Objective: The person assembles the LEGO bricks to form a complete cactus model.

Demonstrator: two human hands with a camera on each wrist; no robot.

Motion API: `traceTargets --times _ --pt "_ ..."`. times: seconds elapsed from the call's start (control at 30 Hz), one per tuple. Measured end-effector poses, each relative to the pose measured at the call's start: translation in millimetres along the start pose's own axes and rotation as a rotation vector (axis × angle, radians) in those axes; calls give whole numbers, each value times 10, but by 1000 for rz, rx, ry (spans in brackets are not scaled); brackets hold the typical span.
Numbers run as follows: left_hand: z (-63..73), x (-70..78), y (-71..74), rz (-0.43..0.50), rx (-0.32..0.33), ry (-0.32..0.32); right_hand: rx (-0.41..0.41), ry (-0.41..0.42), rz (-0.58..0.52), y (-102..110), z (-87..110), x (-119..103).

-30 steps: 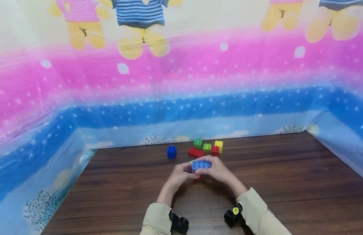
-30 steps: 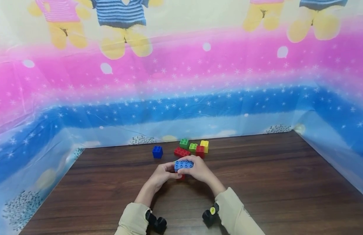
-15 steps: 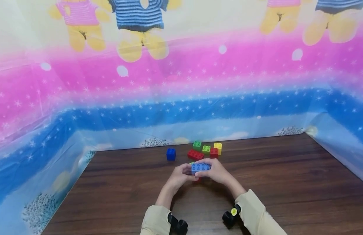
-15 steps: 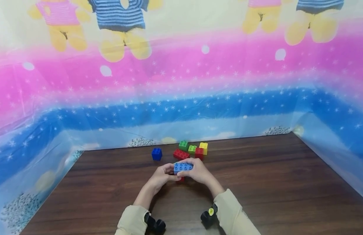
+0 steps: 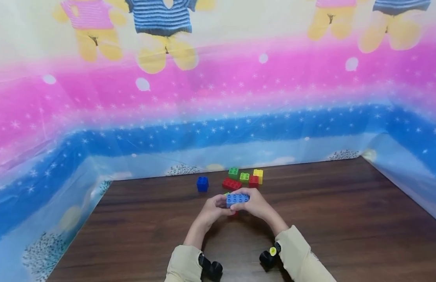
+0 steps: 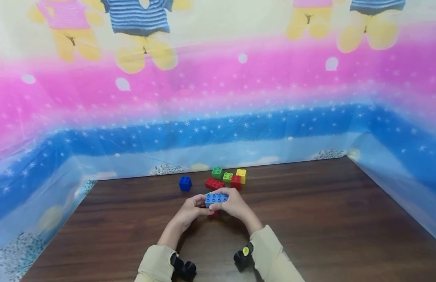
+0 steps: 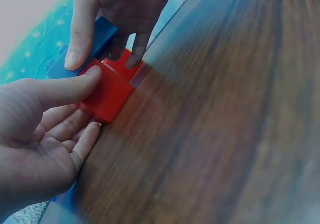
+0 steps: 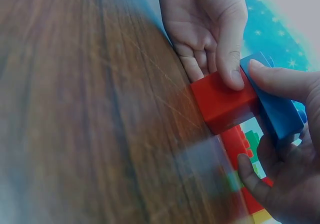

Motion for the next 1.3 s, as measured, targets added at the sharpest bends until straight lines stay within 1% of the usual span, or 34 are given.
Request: traceTargets --times 0.1,0.2,0.33,0.53,0.57,0.77,0.9,1.0,1.1,1.17,1.23,1.3 --pt "-26 14 30 6 4 -1 29 -3 -8 -9 -37 -14" --pt "-37 7 43 5 7 0 41 -22 -8 -21 -47 -7" --pt "-18 -31 23 13 10 0 14 -54 1 -28 -40 47" --pt "14 -89 -68 11 -23 -8 -37 -112 -22 24 9 175" --pt "13 -95 -76 10 -24 -7 -47 -108 -29 30 19 183" --pt "-11 -85 -99 -2 -19 -28 -97 -28 -44 105 32 168" --pt "-14 -65 -102 -5 -13 -24 -106 1 -62 176 6 137" --pt "-23 -44 -90 0 -3 -20 -53 16 -52 253 -49 96" --pt "-41 -33 -69 5 6 -25 38 2 -76 346 -121 60" --pt "-46 -32 -39 5 19 -27 89 -21 -97 390 -164 54" --pt "-44 -43 -7 1 28 -23 145 -61 -107 417 -197 69" --pt "-32 -53 23 -4 31 -16 204 -89 -83 446 -216 90"
Point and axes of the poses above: each hand's wrist, its own z-axis away from the middle knuckle, its own y-axis out of the back of the hand, x = y × z, the point moved 6 cm from there along -z, towards the middle knuckle, and after that the axes turned 12 degrees about x, right-handed, at the moved point
